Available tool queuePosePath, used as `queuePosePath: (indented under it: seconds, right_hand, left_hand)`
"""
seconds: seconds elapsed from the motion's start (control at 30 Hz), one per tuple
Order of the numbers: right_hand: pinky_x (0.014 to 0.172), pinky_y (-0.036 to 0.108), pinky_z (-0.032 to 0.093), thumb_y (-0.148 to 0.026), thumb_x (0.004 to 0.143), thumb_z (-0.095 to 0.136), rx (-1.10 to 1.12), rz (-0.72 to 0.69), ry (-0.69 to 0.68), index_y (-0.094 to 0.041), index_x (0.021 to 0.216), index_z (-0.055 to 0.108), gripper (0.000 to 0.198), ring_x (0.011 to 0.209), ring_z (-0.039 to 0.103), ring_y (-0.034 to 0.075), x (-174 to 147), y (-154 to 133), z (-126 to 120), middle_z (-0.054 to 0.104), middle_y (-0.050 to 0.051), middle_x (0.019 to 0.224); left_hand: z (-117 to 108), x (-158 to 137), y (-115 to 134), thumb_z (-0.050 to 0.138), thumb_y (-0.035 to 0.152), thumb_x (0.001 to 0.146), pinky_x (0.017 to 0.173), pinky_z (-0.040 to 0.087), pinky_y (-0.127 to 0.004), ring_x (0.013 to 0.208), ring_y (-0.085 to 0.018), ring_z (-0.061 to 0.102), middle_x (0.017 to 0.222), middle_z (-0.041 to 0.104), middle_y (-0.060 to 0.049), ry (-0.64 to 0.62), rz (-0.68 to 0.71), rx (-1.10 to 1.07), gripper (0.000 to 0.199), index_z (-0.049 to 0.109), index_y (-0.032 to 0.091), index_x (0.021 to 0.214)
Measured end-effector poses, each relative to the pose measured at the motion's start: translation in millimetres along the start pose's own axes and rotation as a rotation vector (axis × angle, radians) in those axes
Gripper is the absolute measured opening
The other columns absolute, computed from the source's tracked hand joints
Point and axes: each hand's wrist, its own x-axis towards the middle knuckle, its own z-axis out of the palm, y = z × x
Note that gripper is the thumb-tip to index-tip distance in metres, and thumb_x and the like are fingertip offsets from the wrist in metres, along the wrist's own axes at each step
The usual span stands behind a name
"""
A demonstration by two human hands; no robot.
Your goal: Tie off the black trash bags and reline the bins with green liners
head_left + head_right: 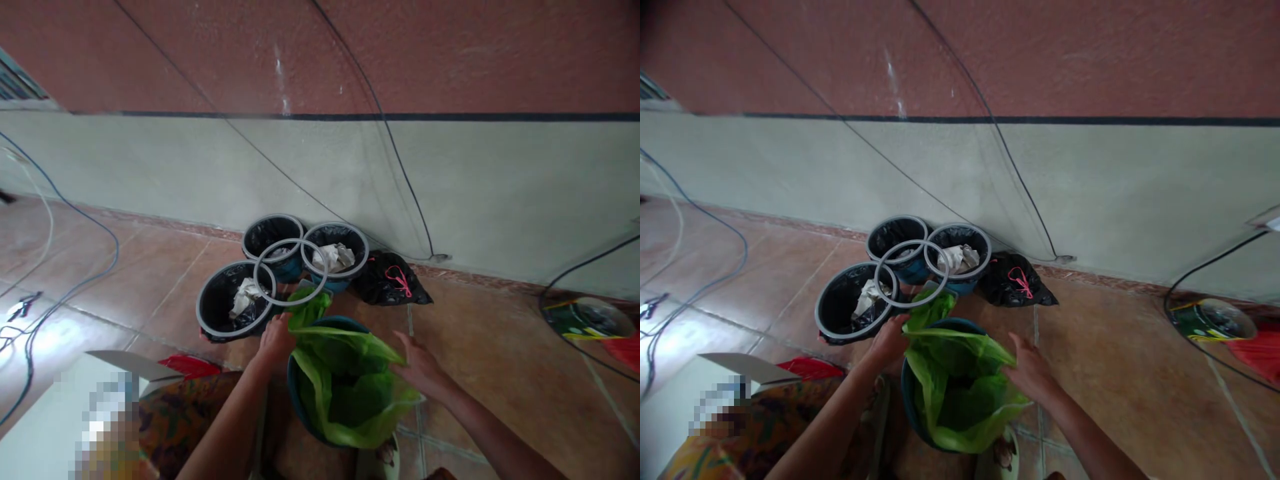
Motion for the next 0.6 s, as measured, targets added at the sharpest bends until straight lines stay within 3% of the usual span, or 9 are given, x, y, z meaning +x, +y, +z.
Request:
queuePosePath:
  seconds: [0.13,0.23,0.37,0.47,0.6]
  right_hand:
    - [0.091,0.036,0.047,-0.035,0.077,0.063,-0.015,0.006,-0.057,-0.013,0.123,0.062,0.051,0.108,0.065,0.028,22.4,-29.8,2.4,0.069,0.016,0.120]
    - [0.076,0.032,0.046,-0.033,0.080,0.062,-0.123,0.067,-0.078,-0.017,0.098,0.073,0.026,0.092,0.068,0.026,30.9,-35.6,8.5,0.075,0.012,0.100]
    - [0.067,0.028,0.042,-0.028,0.083,0.058,-0.188,0.113,-0.002,-0.020,0.084,0.074,0.019,0.085,0.069,0.023,33.3,-32.7,15.4,0.076,0.008,0.088]
    - [0.067,0.027,0.042,-0.031,0.086,0.053,-0.084,0.091,0.057,-0.021,0.084,0.075,0.024,0.085,0.069,0.021,37.7,-31.8,18.3,0.076,0.006,0.089]
    - [0.070,0.027,0.044,-0.038,0.089,0.048,0.030,0.080,0.072,-0.021,0.088,0.075,0.032,0.085,0.068,0.021,51.2,-35.6,24.3,0.077,0.007,0.090]
  left_hand:
    - [2.0,-9.7,44.8,0.059,0.014,0.075,0.108,0.036,-0.038,0.128,-0.027,0.049,0.142,0.052,-0.011,0.001,0.350,0.071,0.059,0.056,0.020,0.134]
    - [20.9,-6.6,63.5,0.062,0.024,0.078,0.110,0.033,-0.046,0.127,-0.030,0.048,0.139,0.054,-0.011,-0.049,0.451,0.086,0.045,0.064,0.021,0.123]
    - [41.8,8.9,61.7,0.055,0.024,0.086,0.104,0.037,-0.043,0.115,-0.027,0.055,0.123,0.063,-0.009,-0.034,0.449,0.069,0.020,0.073,0.021,0.094]
    - [45.5,22.5,53.9,0.051,0.020,0.089,0.095,0.041,-0.032,0.103,-0.021,0.060,0.106,0.068,-0.008,0.002,0.418,-0.078,0.022,0.073,0.019,0.087]
    - [44.4,39.6,48.4,0.049,0.022,0.091,0.073,0.041,-0.024,0.076,-0.014,0.058,0.078,0.066,-0.004,-0.013,0.293,-0.212,0.027,0.069,0.015,0.074]
